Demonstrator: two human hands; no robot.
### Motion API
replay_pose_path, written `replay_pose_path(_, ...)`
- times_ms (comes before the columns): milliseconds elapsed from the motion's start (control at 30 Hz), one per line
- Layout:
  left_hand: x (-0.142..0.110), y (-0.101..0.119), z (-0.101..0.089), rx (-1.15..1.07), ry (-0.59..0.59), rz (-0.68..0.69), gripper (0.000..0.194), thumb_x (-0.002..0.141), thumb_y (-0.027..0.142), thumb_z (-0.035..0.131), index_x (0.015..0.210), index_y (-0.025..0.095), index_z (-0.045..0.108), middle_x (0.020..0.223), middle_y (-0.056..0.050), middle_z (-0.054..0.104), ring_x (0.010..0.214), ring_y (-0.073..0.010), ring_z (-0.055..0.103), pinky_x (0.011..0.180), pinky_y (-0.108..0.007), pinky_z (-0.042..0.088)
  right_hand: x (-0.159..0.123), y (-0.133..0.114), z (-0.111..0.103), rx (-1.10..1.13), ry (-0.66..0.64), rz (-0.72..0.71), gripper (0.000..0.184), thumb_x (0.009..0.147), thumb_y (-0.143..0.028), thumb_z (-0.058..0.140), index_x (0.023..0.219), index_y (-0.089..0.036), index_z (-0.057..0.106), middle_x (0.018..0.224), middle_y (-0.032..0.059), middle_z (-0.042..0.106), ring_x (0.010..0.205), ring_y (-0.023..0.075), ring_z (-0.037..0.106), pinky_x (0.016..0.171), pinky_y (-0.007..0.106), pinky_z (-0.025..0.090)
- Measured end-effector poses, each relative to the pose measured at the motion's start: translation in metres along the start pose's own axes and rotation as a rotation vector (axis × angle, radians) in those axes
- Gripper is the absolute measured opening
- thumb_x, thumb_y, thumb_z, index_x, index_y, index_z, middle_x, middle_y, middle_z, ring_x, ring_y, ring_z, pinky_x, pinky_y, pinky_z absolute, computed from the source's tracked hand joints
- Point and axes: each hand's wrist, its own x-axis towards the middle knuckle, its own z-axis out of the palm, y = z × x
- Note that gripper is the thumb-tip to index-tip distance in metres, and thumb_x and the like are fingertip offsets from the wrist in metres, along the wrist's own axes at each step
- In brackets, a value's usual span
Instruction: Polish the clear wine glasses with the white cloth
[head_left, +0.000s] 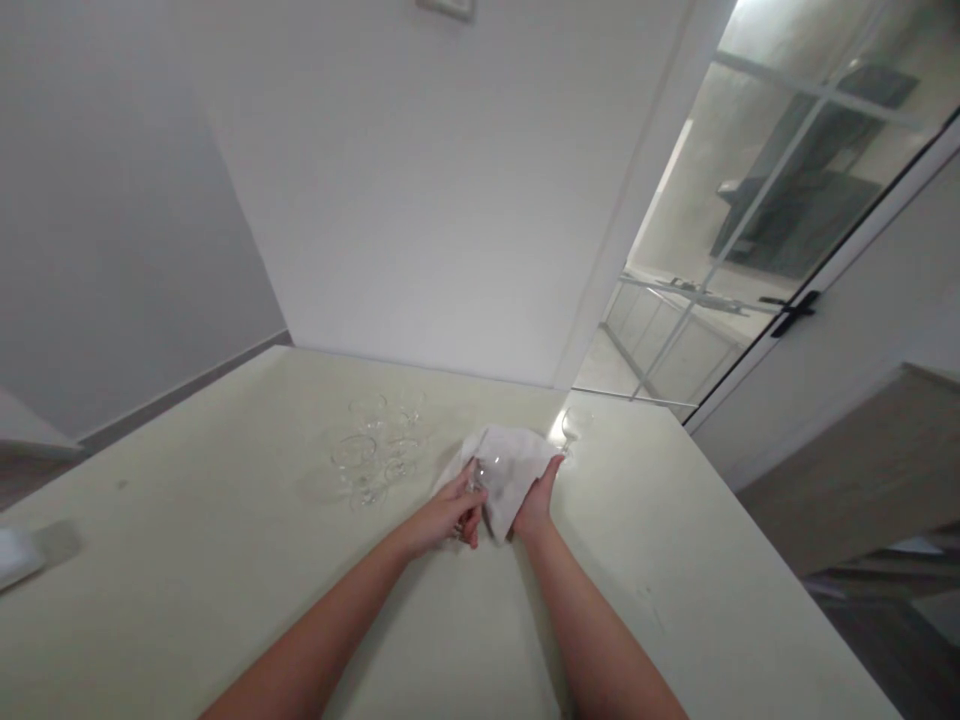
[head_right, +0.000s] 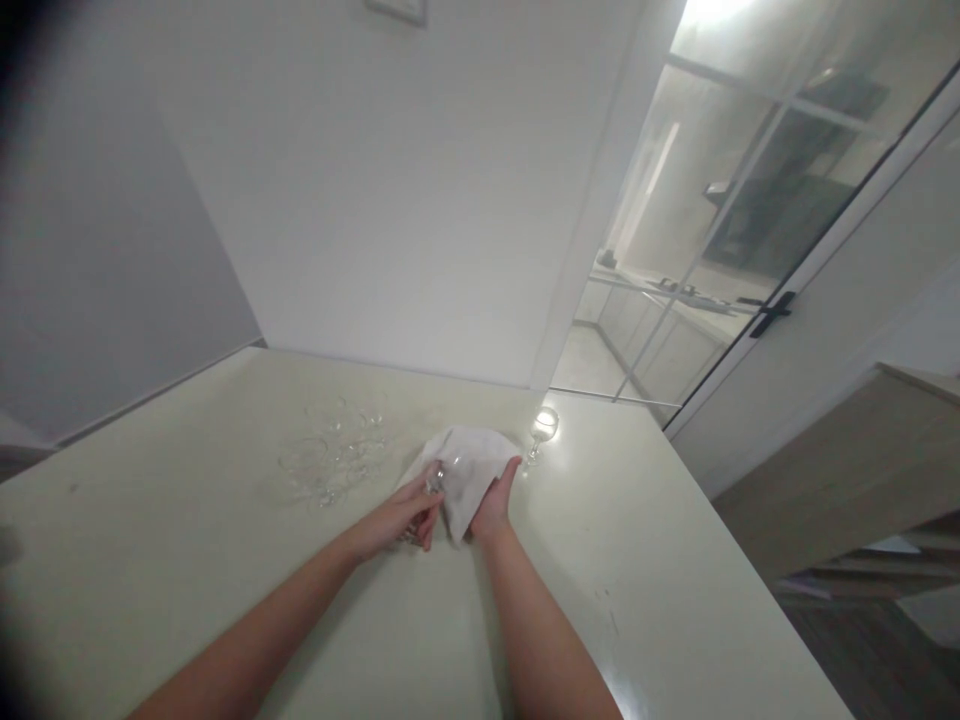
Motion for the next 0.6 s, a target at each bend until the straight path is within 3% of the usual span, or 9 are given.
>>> replay_pose_path(67,0.003,0.0,0.001,0.012,0.099,0.049,0.085,0.087,0.047,0.053,0.151,0.021,0.004,0.049,0.01,0.05,0.044,-0.0115,0.057,0.049,-0.02,0.043,0.002,0.0,0.005,0.065,-0.036,0.001,0.102,0.068,-0.091,0.01,0.114,-0.018,0.065,0.107,0.0132,0.069,0.103,0.0309,0.062,0.087,0.044,0.048)
replay_pose_path(133,0.003,0.002,0.001,0.027,0.141,0.086,0.084,0.087,0.047,0.053,0.151,0.022,0.004,0.047,0.011,0.048,0.041,-0.011,0.055,0.048,-0.02,0.042,0.003,-0.002,0.007,0.089,-0.047,0.0,0.104,0.065,-0.093,0.011,0.116,-0.019,0.063,0.11,0.0131,0.069,0.103,0.0304,0.062,0.087,0.043,0.048)
replay_pose_path(367,0.002,0.0,0.005,0.112,0.107,0.067,0.076,0.086,0.046,0.054,0.147,0.019,0.019,0.046,0.01,0.049,0.04,-0.012,0.056,0.043,-0.018,0.038,0.002,-0.003,0.004,0.033,-0.089,0.023,0.102,0.066,-0.092,0.016,0.115,-0.017,0.064,0.099,0.0142,0.07,0.098,0.0317,0.063,0.085,0.044,0.048)
replay_pose_path(467,0.006,-0.006,0.005,0.171,0.184,0.068,0.066,0.086,0.047,0.053,0.138,0.016,0.027,0.045,0.01,0.049,0.037,-0.0119,0.054,0.039,-0.016,0.034,0.0,0.001,0.003,-0.078,-0.119,0.017,0.102,0.066,-0.092,0.021,0.114,-0.014,0.064,0.096,0.0144,0.069,0.101,0.0319,0.061,0.086,0.043,0.047)
replay_pose_path(533,0.008,-0.01,0.004,0.211,0.232,0.075,0.06,0.086,0.047,0.052,0.131,0.014,0.03,0.044,0.01,0.049,0.034,-0.0117,0.051,0.037,-0.017,0.032,-0.006,-0.001,0.002,-0.241,-0.172,-0.081,0.1,0.062,-0.093,0.03,0.114,-0.015,0.065,0.1,0.0136,0.067,0.107,0.031,0.057,0.092,0.042,0.044)
replay_pose_path(600,0.008,-0.01,0.002,0.245,0.231,0.093,0.052,0.086,0.042,0.052,0.126,0.014,0.034,0.047,0.009,0.052,0.035,-0.012,0.05,0.037,-0.018,0.033,-0.012,-0.008,0.001,-0.466,-0.271,-0.291,0.093,0.062,-0.09,0.041,0.117,-0.019,0.066,0.113,0.0116,0.062,0.117,0.0294,0.049,0.103,0.041,0.035)
